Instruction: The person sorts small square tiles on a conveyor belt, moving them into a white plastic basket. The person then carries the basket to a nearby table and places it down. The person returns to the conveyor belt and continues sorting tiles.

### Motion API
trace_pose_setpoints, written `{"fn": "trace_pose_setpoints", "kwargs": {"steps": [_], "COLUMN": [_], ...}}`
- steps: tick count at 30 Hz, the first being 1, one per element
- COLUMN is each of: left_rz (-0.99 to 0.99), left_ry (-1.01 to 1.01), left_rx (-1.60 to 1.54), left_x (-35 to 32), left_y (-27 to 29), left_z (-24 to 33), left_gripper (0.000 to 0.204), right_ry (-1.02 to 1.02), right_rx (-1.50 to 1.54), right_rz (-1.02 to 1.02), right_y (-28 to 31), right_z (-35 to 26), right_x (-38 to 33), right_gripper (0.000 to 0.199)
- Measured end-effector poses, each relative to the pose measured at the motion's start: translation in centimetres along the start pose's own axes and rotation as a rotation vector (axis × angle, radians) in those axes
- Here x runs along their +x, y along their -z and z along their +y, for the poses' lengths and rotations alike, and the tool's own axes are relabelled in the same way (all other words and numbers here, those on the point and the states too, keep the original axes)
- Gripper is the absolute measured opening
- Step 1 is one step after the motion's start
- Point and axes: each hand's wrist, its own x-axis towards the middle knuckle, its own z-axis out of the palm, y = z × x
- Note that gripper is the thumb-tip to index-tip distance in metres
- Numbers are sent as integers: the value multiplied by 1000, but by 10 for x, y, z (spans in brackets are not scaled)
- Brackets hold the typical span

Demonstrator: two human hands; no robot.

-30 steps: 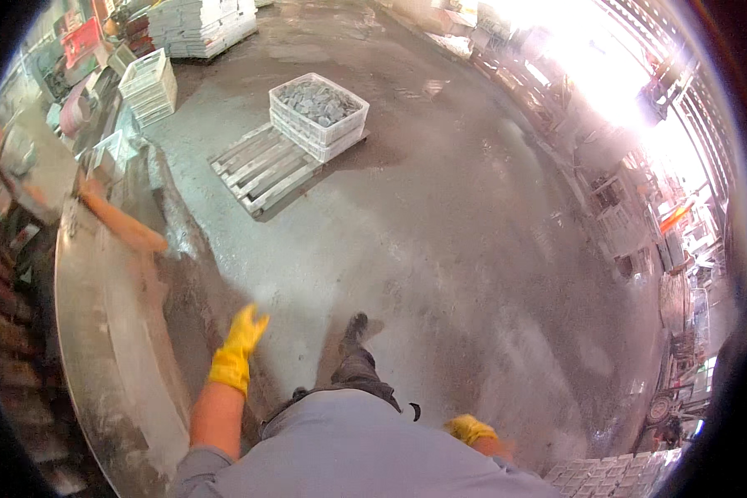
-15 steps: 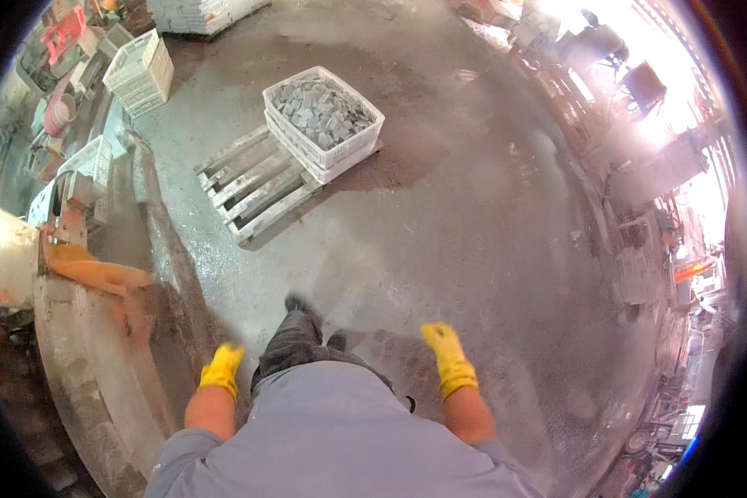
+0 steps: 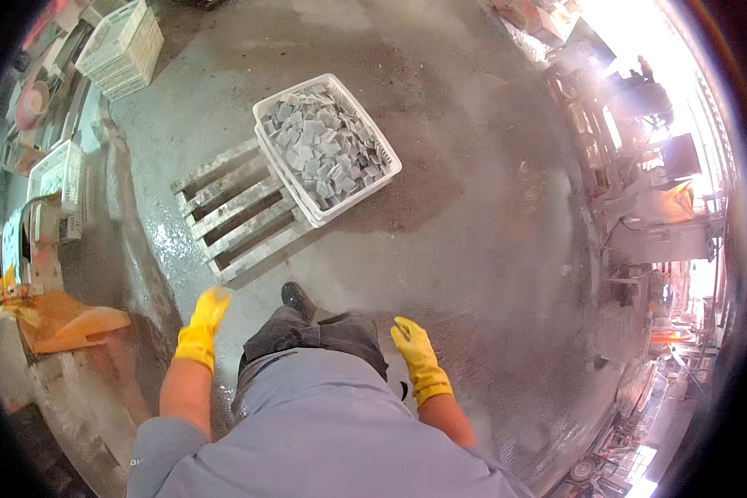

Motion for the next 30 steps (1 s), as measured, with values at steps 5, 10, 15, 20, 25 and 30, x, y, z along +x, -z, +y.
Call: {"fn": "trace_pose_setpoints", "kwargs": {"steps": [5, 10, 15, 20, 25, 30], "left_rz": [40, 129, 224, 334, 558, 707], "left_ry": [-337, -254, -75, -43, -89, -316], "left_rx": [-714, -364, -410, -257, -250, -27], "left_x": [148, 198, 217, 256, 381, 553], "left_y": [51, 30, -83, -100, -94, -72], "left_z": [181, 255, 242, 330, 385, 422], "left_gripper": [52, 56, 58, 52, 51, 61], "right_ry": [43, 403, 632, 794, 891, 810], "right_rx": [-185, -215, -322, -475, -530, -599], "right_rz": [-126, -184, -324, -338, -333, -186], "right_y": [19, 0, -32, -86, -162, -203], "right_z": [-134, -159, -204, -266, -302, -285], "right_x": [143, 296, 463, 583, 672, 778], "right_gripper": [54, 54, 69, 77, 86, 89]}}
